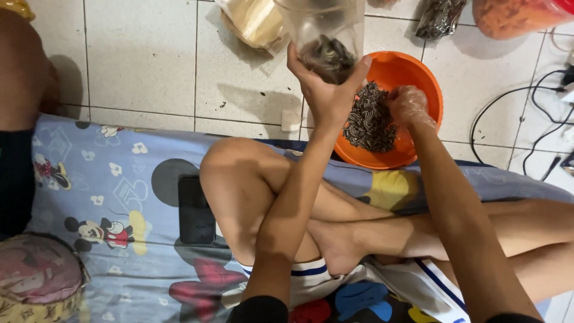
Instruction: Scooping small cookies or snacks from a bowl into a plastic bag for packaging.
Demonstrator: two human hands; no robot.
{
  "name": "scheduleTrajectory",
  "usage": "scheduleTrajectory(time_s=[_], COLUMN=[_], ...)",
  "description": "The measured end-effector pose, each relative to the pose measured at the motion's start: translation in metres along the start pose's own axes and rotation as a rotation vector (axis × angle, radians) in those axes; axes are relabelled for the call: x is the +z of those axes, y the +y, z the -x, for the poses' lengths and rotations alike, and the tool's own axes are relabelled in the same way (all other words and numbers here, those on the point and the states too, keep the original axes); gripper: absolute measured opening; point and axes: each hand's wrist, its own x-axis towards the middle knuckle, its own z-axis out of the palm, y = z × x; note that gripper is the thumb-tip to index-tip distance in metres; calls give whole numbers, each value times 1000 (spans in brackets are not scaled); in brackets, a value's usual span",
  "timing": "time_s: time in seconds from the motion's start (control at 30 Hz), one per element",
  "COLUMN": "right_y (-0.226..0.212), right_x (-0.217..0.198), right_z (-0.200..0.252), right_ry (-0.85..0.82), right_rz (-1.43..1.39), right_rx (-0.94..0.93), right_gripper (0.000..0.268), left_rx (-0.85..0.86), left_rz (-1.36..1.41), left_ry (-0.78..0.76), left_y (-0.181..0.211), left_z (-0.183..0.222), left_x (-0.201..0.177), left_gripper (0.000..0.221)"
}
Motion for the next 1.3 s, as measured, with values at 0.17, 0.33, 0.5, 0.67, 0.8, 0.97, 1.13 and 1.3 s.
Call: scheduleTrajectory(time_s=[0.17, 0.33, 0.5, 0.67, 0.8, 0.97, 1.13, 1.3], right_y=[-35, -89, -97, -94, -87, -75, -61, -57], right_x=[-20, -25, -7, 10, 17, 24, 31, -33], right_z=[31, 80, 82, 79, 69, 53, 44, 84], right_ry=[164, -27, -61, -114, -132, -193, -201, -264], right_rz=[-348, -844, -709, -505, -406, -201, -48, -117], right_rx=[-294, -112, -186, -261, -296, -353, -397, -289], right_gripper=[15, 15, 17, 22, 26, 34, 40, 15], left_rx=[30, 90, 110, 131, 201, 169, 242, 339], left_rz=[22, -2, 7, -35, -77, -92, -156, -263], left_ry=[-24, -31, -14, -56, -40, -49, -71, -117], left_y=[4, -5, -3, -8, -15, -12, -21, -31], left_z=[1, 1, 2, 2, 1, 1, 2, 3], left_x=[-1, -5, -5, -3, -2, -3, -3, -5], left_gripper=[99, 99, 98, 98, 94, 93, 92, 91])
